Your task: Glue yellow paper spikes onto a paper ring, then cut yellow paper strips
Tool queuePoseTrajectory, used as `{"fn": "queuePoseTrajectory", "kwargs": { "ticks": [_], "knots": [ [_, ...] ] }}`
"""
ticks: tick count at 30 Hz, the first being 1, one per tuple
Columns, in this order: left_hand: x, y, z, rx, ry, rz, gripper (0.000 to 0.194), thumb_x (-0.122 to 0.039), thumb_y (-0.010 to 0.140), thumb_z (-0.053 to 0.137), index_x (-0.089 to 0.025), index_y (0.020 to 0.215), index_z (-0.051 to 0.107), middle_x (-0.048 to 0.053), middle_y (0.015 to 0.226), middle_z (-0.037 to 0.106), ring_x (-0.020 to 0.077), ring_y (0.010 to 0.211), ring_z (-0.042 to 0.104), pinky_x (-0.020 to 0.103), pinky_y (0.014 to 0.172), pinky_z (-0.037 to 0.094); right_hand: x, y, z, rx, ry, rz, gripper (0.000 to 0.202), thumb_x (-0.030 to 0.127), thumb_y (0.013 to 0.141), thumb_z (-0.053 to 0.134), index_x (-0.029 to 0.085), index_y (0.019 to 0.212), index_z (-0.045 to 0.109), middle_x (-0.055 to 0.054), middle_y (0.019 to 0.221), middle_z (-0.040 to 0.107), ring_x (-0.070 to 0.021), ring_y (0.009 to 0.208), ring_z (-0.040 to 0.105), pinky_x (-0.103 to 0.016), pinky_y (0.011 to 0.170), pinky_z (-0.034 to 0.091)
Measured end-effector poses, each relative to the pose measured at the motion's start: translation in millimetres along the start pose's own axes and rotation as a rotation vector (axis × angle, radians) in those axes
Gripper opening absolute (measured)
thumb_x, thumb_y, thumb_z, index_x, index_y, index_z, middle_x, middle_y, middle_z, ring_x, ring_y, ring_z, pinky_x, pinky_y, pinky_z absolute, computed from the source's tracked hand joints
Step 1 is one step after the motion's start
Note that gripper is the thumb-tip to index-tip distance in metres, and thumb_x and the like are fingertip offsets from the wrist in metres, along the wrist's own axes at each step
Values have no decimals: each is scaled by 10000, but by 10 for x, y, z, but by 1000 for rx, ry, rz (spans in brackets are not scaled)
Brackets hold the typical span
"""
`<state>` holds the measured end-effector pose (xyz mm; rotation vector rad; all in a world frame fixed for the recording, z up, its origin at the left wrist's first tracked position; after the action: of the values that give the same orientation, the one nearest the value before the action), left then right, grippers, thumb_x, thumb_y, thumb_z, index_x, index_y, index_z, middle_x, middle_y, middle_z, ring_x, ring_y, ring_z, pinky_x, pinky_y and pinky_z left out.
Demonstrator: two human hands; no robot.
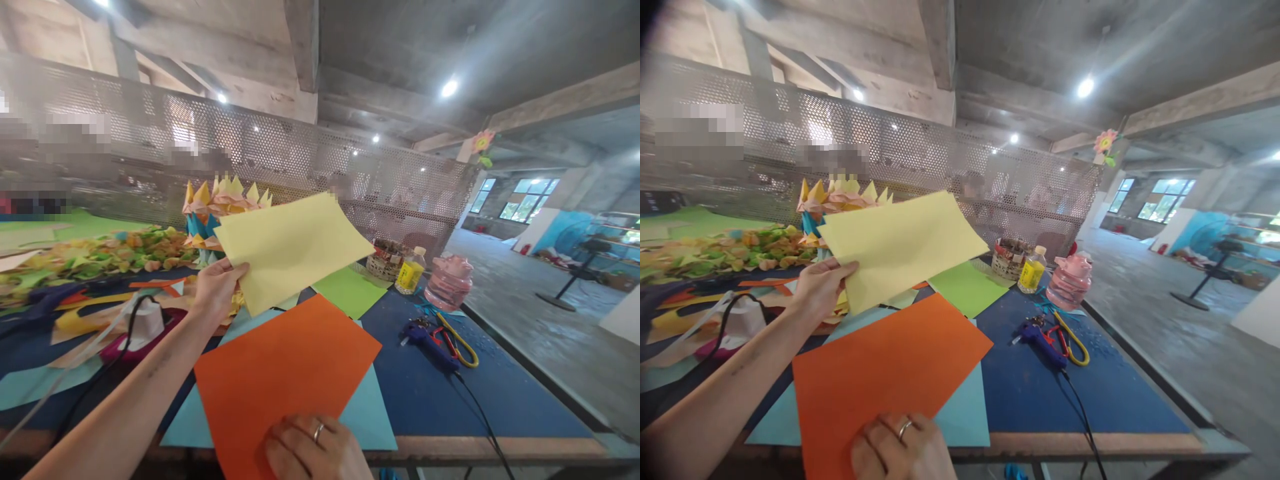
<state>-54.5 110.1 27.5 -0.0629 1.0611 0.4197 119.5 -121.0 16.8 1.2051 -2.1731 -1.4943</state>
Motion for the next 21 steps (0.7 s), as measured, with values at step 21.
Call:
{"fn": "queuePoseTrajectory", "kwargs": {
  "ticks": [21],
  "knots": [
    [1137,210,823,206,227,-499,302,-302,900,572,-146,1159,554,89,1140,589,208,940,613,396,782,533,-89,-105,97,-50,-7,92,254,164,940,451,197,799,659,65,816,739,-74,698,654,-213,552,449]
  ]
}}
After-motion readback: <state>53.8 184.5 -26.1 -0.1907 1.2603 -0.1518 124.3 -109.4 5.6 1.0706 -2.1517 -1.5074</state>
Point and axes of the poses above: each hand's wrist, its own y-axis towards the middle knuckle, its own z-axis out of the palm, x = y × z, the point moved 8 cm from there along y, towards the middle knuckle
